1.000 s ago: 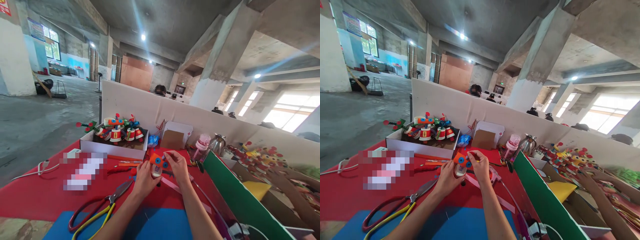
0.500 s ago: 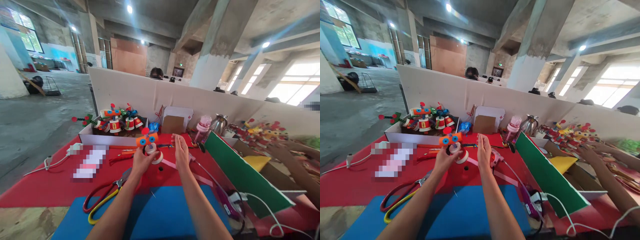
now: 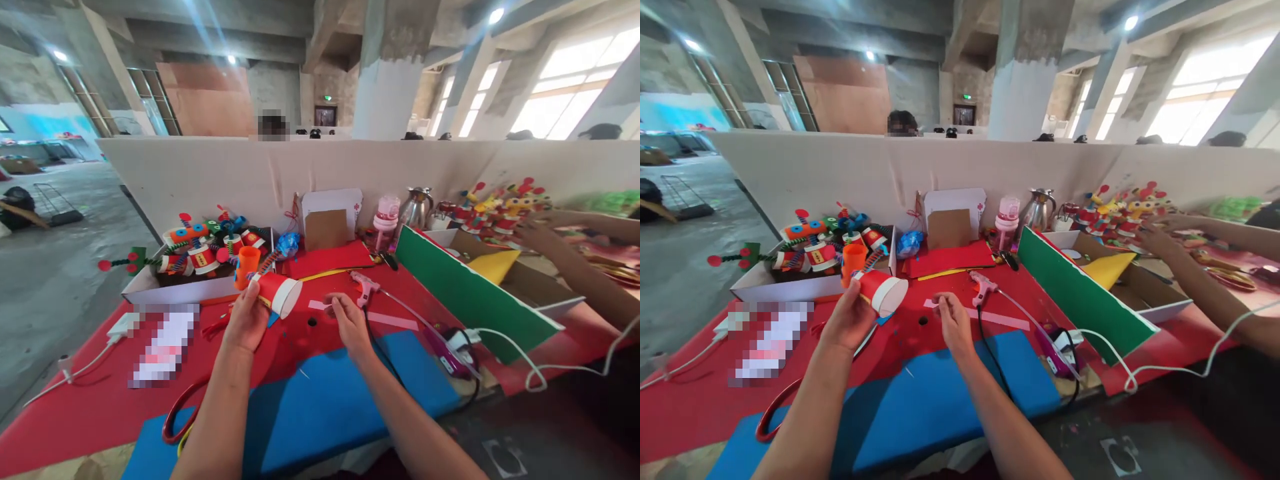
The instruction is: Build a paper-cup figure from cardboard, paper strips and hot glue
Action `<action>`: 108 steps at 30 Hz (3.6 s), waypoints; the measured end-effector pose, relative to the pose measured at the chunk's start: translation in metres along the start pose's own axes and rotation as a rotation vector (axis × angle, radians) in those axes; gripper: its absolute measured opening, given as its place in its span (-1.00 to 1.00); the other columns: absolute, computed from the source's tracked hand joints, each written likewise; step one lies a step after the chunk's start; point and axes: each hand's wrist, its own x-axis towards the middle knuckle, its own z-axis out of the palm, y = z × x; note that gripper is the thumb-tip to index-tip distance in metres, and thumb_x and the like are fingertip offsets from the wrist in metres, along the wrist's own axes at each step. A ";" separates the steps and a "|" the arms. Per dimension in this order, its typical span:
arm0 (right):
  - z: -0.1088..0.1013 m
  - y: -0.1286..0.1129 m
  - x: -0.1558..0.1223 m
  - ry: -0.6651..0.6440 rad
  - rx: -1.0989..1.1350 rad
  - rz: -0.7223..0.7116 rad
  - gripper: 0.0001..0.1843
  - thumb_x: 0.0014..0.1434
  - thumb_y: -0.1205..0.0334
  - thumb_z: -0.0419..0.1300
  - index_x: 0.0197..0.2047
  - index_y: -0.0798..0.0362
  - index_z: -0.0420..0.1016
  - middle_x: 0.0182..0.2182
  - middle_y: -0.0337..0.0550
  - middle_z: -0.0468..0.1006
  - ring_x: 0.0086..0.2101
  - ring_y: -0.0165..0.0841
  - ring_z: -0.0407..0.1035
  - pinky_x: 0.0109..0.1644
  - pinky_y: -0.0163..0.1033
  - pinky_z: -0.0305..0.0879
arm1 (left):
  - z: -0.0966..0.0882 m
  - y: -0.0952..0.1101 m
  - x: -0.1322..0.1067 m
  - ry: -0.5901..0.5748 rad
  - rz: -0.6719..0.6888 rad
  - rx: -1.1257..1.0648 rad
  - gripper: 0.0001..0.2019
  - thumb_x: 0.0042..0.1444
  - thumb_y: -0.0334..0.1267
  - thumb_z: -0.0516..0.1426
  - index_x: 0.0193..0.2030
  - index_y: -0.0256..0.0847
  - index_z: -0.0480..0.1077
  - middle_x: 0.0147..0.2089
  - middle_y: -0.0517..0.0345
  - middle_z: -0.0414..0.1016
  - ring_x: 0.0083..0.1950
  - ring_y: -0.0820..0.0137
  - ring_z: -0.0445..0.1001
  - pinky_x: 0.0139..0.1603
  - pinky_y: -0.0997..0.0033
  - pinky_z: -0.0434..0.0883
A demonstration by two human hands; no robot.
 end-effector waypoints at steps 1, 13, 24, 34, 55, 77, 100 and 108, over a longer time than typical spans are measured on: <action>-0.008 -0.001 -0.002 0.019 -0.062 -0.031 -0.67 0.23 -0.03 0.02 -0.24 0.02 0.47 -0.30 -0.11 0.59 -0.32 -0.31 0.47 -0.22 -0.24 0.41 | -0.001 0.000 0.000 -0.009 -0.009 -0.017 -0.60 -0.21 0.03 0.37 -0.28 -0.16 0.50 -0.18 0.12 0.62 0.01 0.24 0.53 0.12 0.23 0.44; -0.110 -0.003 0.068 0.023 -1.178 0.251 -0.76 0.23 0.27 0.08 -0.28 0.09 0.58 -0.23 0.07 0.63 -0.17 -0.19 0.49 -0.14 -0.22 0.29 | -0.010 -0.004 0.000 -0.085 -0.094 -0.162 -0.72 0.13 0.01 0.17 -0.12 -0.07 0.49 -0.18 0.19 0.64 0.05 0.24 0.52 0.13 0.12 0.44; -0.070 0.012 0.074 -0.070 -1.240 0.579 -0.47 0.17 -0.06 0.11 0.04 0.15 0.52 -0.02 0.20 0.55 0.01 -0.02 0.43 -0.03 -0.10 0.33 | -0.003 -0.007 0.000 -0.026 -0.239 -0.370 -0.80 0.26 -0.24 0.08 -0.04 -0.18 0.45 -0.25 0.18 0.65 -0.19 0.40 0.61 0.02 0.34 0.48; -0.068 -0.005 0.058 0.121 -0.767 0.430 -0.78 0.16 0.17 0.09 -0.27 0.10 0.49 -0.50 -0.11 0.59 -0.45 -0.32 0.51 -0.37 -0.32 0.36 | 0.002 -0.001 -0.003 0.009 -0.244 -0.347 -0.80 0.26 -0.24 0.06 -0.07 -0.17 0.47 -0.27 0.19 0.64 -0.23 0.39 0.60 -0.04 0.35 0.50; 0.004 -0.078 -0.016 -0.217 0.463 0.176 -0.58 0.01 -0.12 0.30 -0.23 0.05 0.49 -0.41 -0.18 0.56 -0.60 -0.49 0.29 -0.54 -0.35 0.10 | -0.006 0.004 -0.001 0.010 -0.225 -0.313 -0.79 0.16 -0.15 0.15 -0.10 -0.15 0.45 -0.30 0.16 0.65 -0.27 0.32 0.61 -0.22 0.36 0.56; 0.004 -0.055 -0.031 -0.155 0.149 0.045 -0.49 0.17 -0.23 0.10 -0.30 0.11 0.50 -0.68 -0.30 0.30 -0.64 -0.47 0.13 -0.55 -0.34 0.07 | -0.010 -0.003 0.004 -0.027 -0.272 -0.317 -0.64 0.02 0.01 0.26 -0.10 -0.13 0.50 -0.22 0.07 0.65 -0.13 0.27 0.59 -0.03 0.29 0.51; 0.000 -0.042 -0.043 -0.068 -0.048 -0.045 -0.63 0.15 -0.11 0.16 -0.45 0.02 0.39 -0.66 -0.26 0.33 -0.61 -0.42 0.21 -0.54 -0.30 0.13 | -0.006 -0.002 0.004 -0.005 -0.240 -0.326 -0.68 0.10 -0.02 0.21 -0.08 -0.14 0.49 -0.24 0.14 0.64 -0.13 0.32 0.59 -0.04 0.32 0.51; 0.016 -0.052 -0.024 0.048 0.457 0.262 -0.64 -0.04 -0.06 0.35 -0.36 0.09 0.53 -0.61 -0.23 0.45 -0.59 -0.43 0.29 -0.53 -0.31 0.20 | -0.009 -0.006 0.004 0.015 -0.205 -0.283 -0.67 0.02 0.01 0.26 -0.12 -0.09 0.49 -0.25 0.19 0.64 -0.10 0.33 0.58 -0.05 0.37 0.49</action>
